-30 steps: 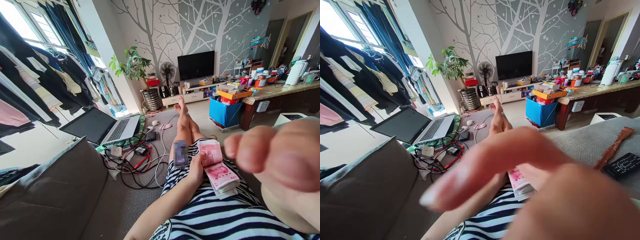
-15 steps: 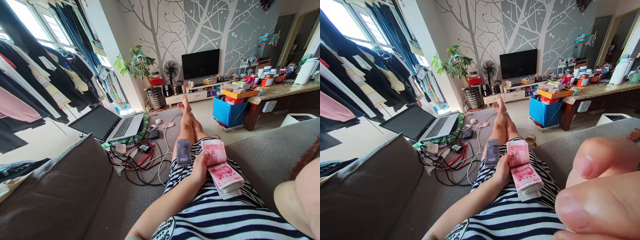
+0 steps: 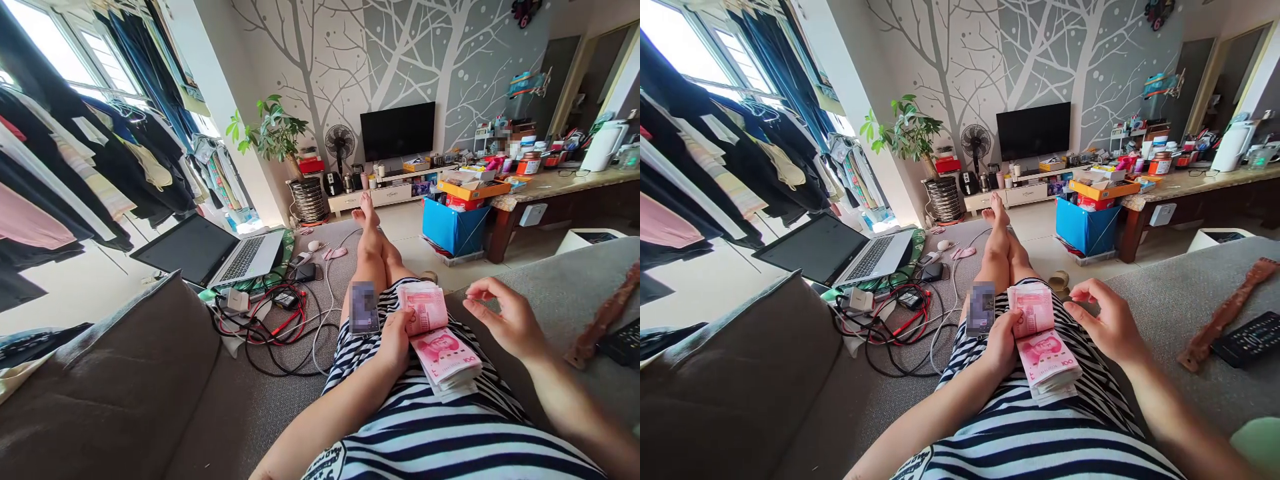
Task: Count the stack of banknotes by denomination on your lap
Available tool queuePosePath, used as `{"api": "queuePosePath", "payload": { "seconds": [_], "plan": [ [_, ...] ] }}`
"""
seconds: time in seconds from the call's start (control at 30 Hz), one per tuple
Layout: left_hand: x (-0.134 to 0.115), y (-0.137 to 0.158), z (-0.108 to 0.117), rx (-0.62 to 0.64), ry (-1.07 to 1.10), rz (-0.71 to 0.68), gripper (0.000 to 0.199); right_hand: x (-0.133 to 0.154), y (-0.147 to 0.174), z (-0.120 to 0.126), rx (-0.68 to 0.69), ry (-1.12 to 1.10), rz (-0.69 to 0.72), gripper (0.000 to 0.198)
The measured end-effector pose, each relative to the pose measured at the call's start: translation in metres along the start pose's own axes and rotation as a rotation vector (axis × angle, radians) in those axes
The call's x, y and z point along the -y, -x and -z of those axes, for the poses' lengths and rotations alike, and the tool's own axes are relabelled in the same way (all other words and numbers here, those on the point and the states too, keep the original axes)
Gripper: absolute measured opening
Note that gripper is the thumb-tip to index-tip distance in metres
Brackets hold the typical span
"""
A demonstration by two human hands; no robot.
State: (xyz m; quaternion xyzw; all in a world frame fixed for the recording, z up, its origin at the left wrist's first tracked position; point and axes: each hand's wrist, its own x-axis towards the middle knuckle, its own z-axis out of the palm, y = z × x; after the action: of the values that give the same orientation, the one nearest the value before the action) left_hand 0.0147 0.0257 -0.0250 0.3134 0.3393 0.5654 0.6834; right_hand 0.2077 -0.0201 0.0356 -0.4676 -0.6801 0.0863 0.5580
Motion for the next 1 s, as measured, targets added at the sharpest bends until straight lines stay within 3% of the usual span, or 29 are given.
{"api": "queuePosePath", "payload": {
  "seconds": [0.1,0.23,0.6,0.83,1.0],
  "plan": [
    [-0.003,0.002,-0.002,0.033,0.035,0.013,0.026,-0.026,0.002,-0.019,0.136,-0.092,-0.208,0.032],
    [-0.008,0.007,-0.005,0.058,0.041,0.063,0.023,-0.034,0.006,-0.042,0.204,-0.13,-0.296,0.039],
    [-0.006,0.007,-0.006,0.131,0.022,0.063,0.021,-0.02,0.011,-0.05,0.137,-0.035,-0.3,0.033],
    [0.001,-0.003,0.004,0.041,-0.1,0.01,0.028,-0.009,0.011,-0.047,0.072,0.042,-0.288,0.034],
    [-0.001,-0.002,0.001,-0.015,-0.029,-0.001,0.021,-0.01,0.012,-0.044,0.066,0.001,-0.297,0.032]
  ]
}}
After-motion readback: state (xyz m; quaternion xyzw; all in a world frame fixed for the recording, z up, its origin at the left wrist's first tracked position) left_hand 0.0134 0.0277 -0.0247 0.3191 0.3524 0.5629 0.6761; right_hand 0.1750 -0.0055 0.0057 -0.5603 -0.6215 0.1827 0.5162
